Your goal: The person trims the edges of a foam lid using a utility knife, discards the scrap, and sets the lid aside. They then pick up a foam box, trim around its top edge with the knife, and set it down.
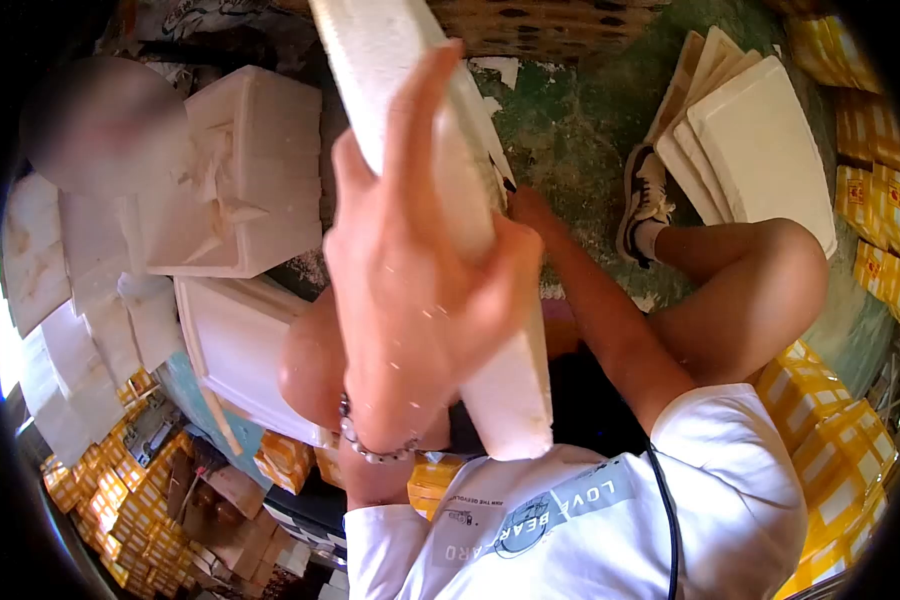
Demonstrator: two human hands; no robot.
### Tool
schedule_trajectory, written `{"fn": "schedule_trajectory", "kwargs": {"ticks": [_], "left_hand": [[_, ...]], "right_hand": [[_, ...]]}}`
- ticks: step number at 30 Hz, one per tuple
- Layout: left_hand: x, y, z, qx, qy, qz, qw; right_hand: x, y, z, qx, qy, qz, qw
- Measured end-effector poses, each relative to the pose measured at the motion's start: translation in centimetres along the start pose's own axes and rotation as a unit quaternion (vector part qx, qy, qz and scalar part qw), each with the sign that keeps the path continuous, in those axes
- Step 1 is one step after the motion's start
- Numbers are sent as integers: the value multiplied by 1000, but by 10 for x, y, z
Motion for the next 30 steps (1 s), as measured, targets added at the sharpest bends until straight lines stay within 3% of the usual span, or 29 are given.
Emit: {"fn": "schedule_trajectory", "kwargs": {"ticks": [1,3,7,9,10,12,16,18,19,21,22,24,25,27,30], "left_hand": [[28,0,2,6,57,-41,997],[3,2,4,14,35,-53,998],[-19,-3,-5,-5,-28,-89,996],[-15,-6,-5,7,26,-62,998],[-11,-7,-6,1,30,-61,998],[-14,-3,-7,-11,-20,-46,999],[-6,-3,-5,18,35,-29,999],[1,-4,-4,27,56,8,998],[1,-3,-5,22,55,7,998],[-7,1,-5,-8,14,-29,999],[-7,2,-6,-14,-2,-2,1000],[-1,5,-4,-12,8,-29,999],[2,7,-2,-9,15,-56,998],[5,9,0,-5,25,-38,999],[10,9,0,-9,11,6,1000]], "right_hand": [[-6,-1,-3,1,-1,-3,1000],[-24,-3,-10,63,-99,-105,987],[9,46,36,31,-109,-143,983],[30,15,22,145,-21,150,978],[28,13,8,145,-19,157,977],[25,11,-30,11,10,146,989],[25,7,-30,-10,58,123,991],[19,36,18,112,-115,-85,983],[14,36,7,110,-112,-83,984],[9,0,-31,196,-43,182,963],[8,-12,-32,201,-43,183,961],[24,12,-16,43,25,151,987],[31,17,-10,43,27,150,987],[43,66,20,-29,-42,-65,997],[49,72,13,-35,-38,-88,995]]}}
Point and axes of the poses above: each hand's wrist, its own z-axis towards the middle knuckle, its own y-axis out of the palm, x = y × z, the point moved 10 cm from there along z, towards the middle knuckle, and after that the axes turned 4 degrees about y, right-handed, at the moved point
